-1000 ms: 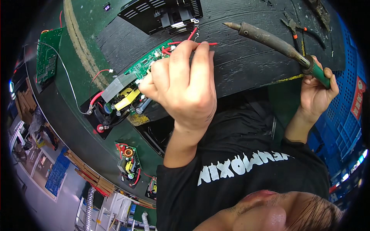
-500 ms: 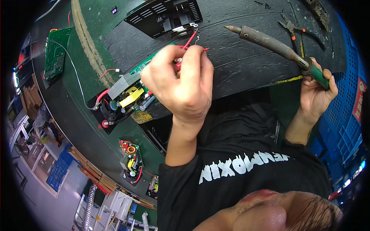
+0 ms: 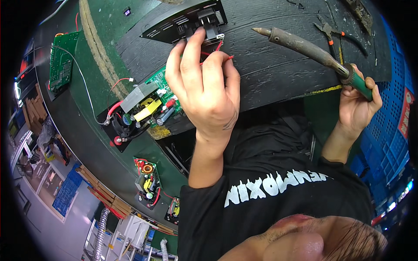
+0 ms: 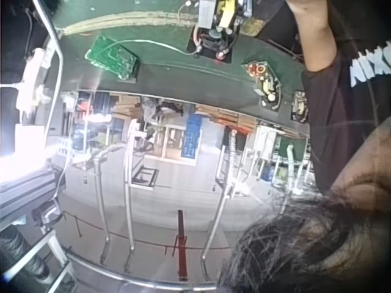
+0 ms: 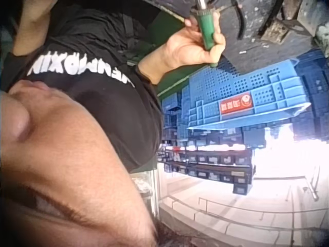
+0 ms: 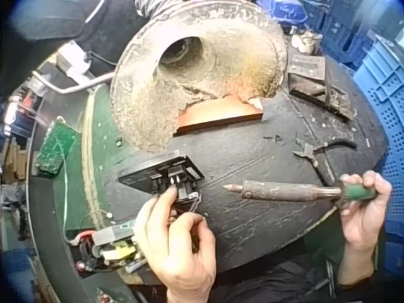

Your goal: Soldering wires and small components onto circuit boards using a soldering iron.

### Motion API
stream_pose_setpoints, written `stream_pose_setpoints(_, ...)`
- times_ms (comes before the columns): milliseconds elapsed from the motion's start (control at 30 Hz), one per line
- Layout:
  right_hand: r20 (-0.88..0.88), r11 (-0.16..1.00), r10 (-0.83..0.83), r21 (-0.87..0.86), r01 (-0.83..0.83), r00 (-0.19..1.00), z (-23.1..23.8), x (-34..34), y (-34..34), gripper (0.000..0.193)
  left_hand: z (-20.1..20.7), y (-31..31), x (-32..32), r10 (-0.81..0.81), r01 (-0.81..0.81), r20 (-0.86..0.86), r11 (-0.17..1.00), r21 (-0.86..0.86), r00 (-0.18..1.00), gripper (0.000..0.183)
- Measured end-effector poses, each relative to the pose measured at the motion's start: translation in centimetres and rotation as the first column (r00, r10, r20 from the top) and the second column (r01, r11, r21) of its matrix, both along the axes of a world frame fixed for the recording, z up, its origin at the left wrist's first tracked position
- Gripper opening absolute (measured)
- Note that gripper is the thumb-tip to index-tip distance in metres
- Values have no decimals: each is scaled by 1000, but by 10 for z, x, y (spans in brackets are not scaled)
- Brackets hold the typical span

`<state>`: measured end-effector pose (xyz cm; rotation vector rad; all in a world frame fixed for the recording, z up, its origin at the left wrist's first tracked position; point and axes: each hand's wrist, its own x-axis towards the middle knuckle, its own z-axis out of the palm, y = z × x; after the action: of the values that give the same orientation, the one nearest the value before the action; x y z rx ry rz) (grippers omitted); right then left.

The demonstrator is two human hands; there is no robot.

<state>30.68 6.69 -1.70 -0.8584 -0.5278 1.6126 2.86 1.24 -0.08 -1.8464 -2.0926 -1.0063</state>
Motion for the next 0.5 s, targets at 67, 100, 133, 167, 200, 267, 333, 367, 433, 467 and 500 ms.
stream_pose_setpoints(67,-34,1000,20,10,-19,999,4,0,1,27,-1,0,3,15,-12,70,999,-31,997,18)
stream_pose_setpoints(100,-31,1000,21,11,-20,999,4,1,1,27,-2,0,4,33,-24,132,998,-65,991,18)
stream_pose_setpoints(133,-24,1000,16,6,-16,1000,5,3,1,27,-2,0,4,33,-25,135,998,-64,990,18)
stream_pose_setpoints(167,-24,1000,15,-2,-15,1000,2,2,0,27,-3,-2,1,36,-24,178,998,-66,983,19)
stream_pose_setpoints(200,-28,1000,19,-6,-19,999,0,0,0,27,-4,-3,-1,38,-23,220,997,-68,975,19)
stream_pose_setpoints(267,-39,1000,19,-3,-19,999,-2,-4,0,27,-3,-5,-4,31,-18,203,998,-66,979,20)
stream_pose_setpoints(333,-36,1000,25,-5,-25,999,-3,-4,0,27,1,-5,-7,23,-11,188,998,-63,982,20)
stream_pose_setpoints(367,-24,1000,22,-3,-22,999,-1,-2,0,27,3,-2,-6,25,-24,110,1000,-10,994,20)
stream_pose_setpoints(433,-58,998,65,21,-64,996,3,2,2,25,5,0,-4,28,-29,39,998,46,999,20)
stream_pose_setpoints(467,-108,993,118,42,-115,987,2,2,2,24,6,-4,-5,63,-67,110,997,34,992,21)
stream_pose_setpoints(500,-110,993,118,40,-114,987,1,2,2,24,7,-7,-5,99,-104,181,994,19,979,21)
